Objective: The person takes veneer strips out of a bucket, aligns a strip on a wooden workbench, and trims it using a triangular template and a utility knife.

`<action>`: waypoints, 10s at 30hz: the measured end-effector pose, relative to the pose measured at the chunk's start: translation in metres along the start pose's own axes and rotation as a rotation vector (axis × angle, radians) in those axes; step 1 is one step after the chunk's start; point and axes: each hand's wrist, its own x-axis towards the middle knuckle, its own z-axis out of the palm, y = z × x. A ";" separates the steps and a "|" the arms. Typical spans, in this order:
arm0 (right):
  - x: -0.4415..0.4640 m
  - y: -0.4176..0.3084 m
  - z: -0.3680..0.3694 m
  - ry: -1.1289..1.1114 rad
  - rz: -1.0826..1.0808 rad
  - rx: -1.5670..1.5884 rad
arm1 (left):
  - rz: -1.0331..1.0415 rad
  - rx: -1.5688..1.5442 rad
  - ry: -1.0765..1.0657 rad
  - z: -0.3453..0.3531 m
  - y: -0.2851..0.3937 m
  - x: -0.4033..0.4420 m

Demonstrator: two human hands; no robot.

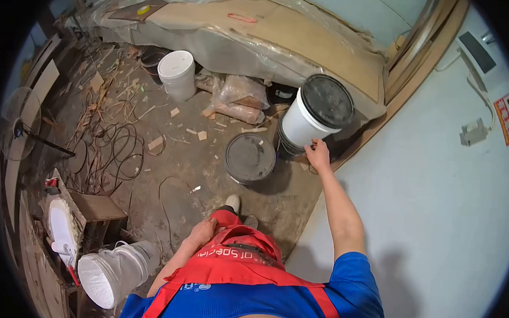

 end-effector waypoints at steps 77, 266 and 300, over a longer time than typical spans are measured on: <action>0.269 0.018 -0.394 0.440 -0.089 0.330 | 0.172 -0.173 0.523 -0.148 0.442 0.553; -1.451 -0.724 0.356 -2.262 -0.884 1.104 | 1.208 -2.108 2.679 0.451 -0.427 -0.972; -1.664 -1.101 0.683 -1.694 -0.966 1.043 | 0.365 -1.986 1.840 0.436 -0.951 -1.560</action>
